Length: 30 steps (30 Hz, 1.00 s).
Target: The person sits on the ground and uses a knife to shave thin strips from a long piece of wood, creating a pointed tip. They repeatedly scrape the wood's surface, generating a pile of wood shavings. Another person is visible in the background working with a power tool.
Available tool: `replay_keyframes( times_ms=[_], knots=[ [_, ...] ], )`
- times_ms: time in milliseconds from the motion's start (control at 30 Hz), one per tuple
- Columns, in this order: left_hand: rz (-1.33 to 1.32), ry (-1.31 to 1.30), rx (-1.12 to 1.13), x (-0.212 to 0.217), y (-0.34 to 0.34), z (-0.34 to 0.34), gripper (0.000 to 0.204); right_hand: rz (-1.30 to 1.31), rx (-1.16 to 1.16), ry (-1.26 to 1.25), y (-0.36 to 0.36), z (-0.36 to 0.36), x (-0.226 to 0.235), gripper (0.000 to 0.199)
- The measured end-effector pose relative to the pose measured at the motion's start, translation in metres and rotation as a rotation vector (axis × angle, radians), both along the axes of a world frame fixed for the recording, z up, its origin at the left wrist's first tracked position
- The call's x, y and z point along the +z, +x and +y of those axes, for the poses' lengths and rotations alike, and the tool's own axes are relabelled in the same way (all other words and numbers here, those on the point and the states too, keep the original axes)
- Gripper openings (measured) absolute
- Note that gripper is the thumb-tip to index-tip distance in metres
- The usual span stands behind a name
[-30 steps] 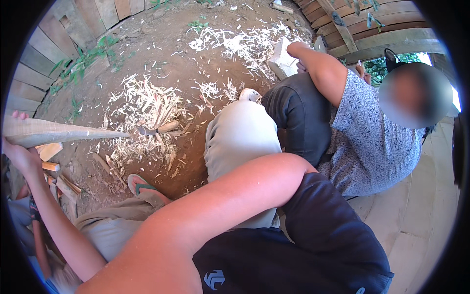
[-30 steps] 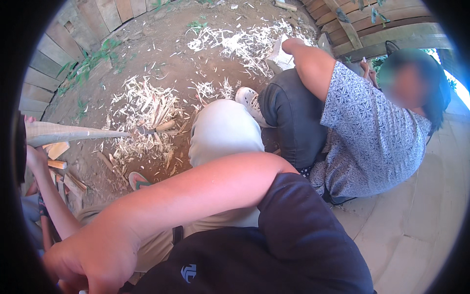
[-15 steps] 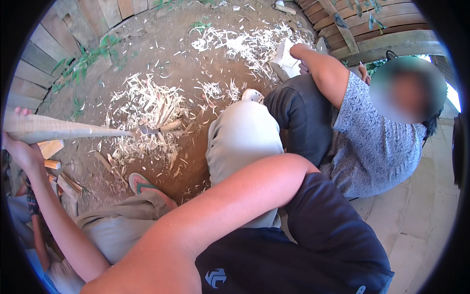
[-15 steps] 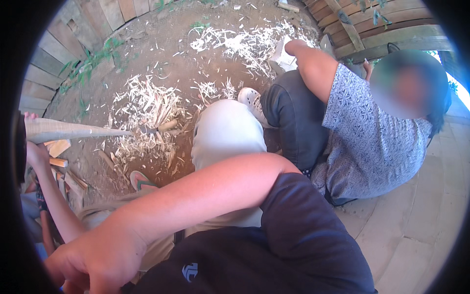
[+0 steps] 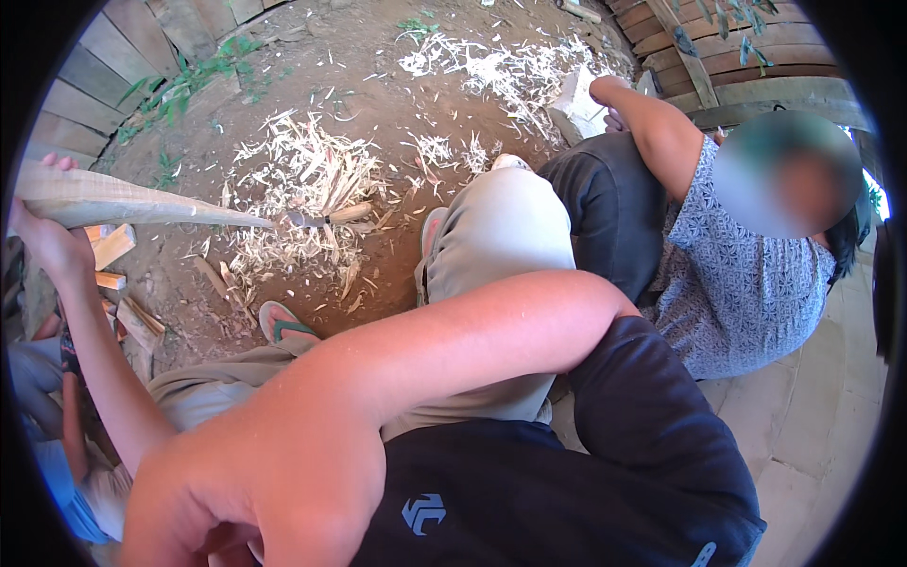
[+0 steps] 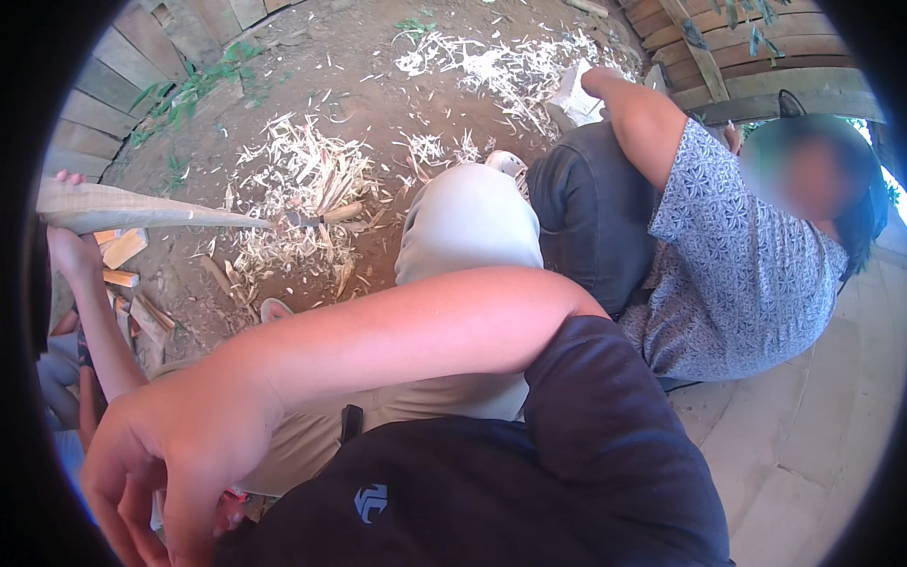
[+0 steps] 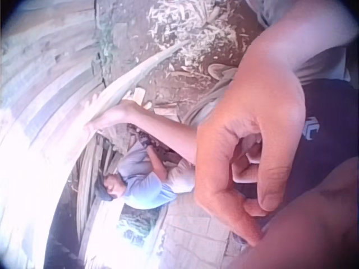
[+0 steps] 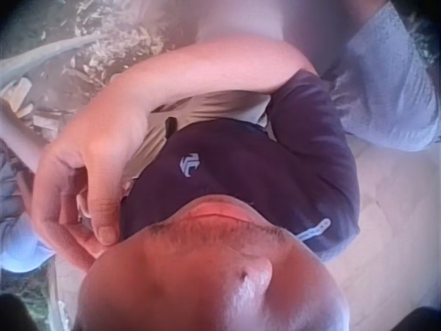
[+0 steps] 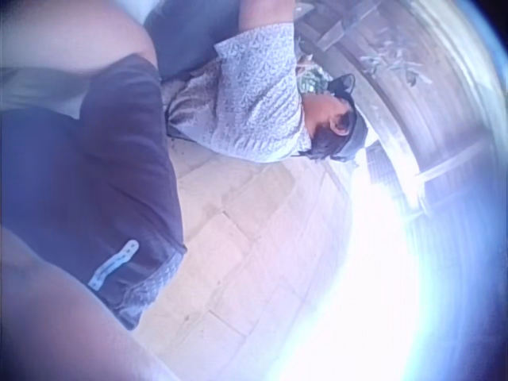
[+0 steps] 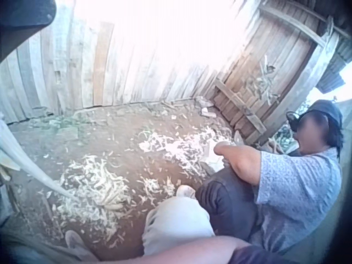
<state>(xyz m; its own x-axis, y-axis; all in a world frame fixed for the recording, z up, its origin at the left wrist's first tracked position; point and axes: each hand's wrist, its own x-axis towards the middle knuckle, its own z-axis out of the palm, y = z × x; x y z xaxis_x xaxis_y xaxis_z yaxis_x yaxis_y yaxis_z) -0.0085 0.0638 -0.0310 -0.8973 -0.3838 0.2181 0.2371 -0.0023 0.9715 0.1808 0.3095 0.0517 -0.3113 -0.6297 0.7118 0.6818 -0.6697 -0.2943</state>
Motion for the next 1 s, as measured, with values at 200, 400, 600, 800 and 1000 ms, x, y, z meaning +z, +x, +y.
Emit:
replay_keyframes(
  times_ms=[200, 400, 600, 800, 1000],
  knots=[
    [0.065, 0.005, 0.026, 0.011, 0.015, 0.016, 0.062, 0.494, 0.003, 0.495, -0.017, 0.000, -0.038, 0.010],
    [0.058, 0.029, -0.036, 0.001, 0.011, 0.012, 0.065, 1.618, -0.234, 1.750, -0.008, -0.001, -0.159, 0.019],
    [0.083, 0.015, -0.031, 0.009, 0.020, 0.006, 0.070, 1.528, -0.262, 2.070, -0.034, 0.018, -0.272, 0.020],
    [0.072, -0.002, -0.044, 0.005, 0.023, 0.009, 0.072, 1.265, -0.589, 2.487, -0.049, 0.082, -0.357, 0.029],
    [0.144, 0.063, -0.051, 0.006, 0.031, 0.006, 0.066, 1.344, -0.861, 2.576, -0.043, 0.072, -0.378, 0.041]
  ],
)
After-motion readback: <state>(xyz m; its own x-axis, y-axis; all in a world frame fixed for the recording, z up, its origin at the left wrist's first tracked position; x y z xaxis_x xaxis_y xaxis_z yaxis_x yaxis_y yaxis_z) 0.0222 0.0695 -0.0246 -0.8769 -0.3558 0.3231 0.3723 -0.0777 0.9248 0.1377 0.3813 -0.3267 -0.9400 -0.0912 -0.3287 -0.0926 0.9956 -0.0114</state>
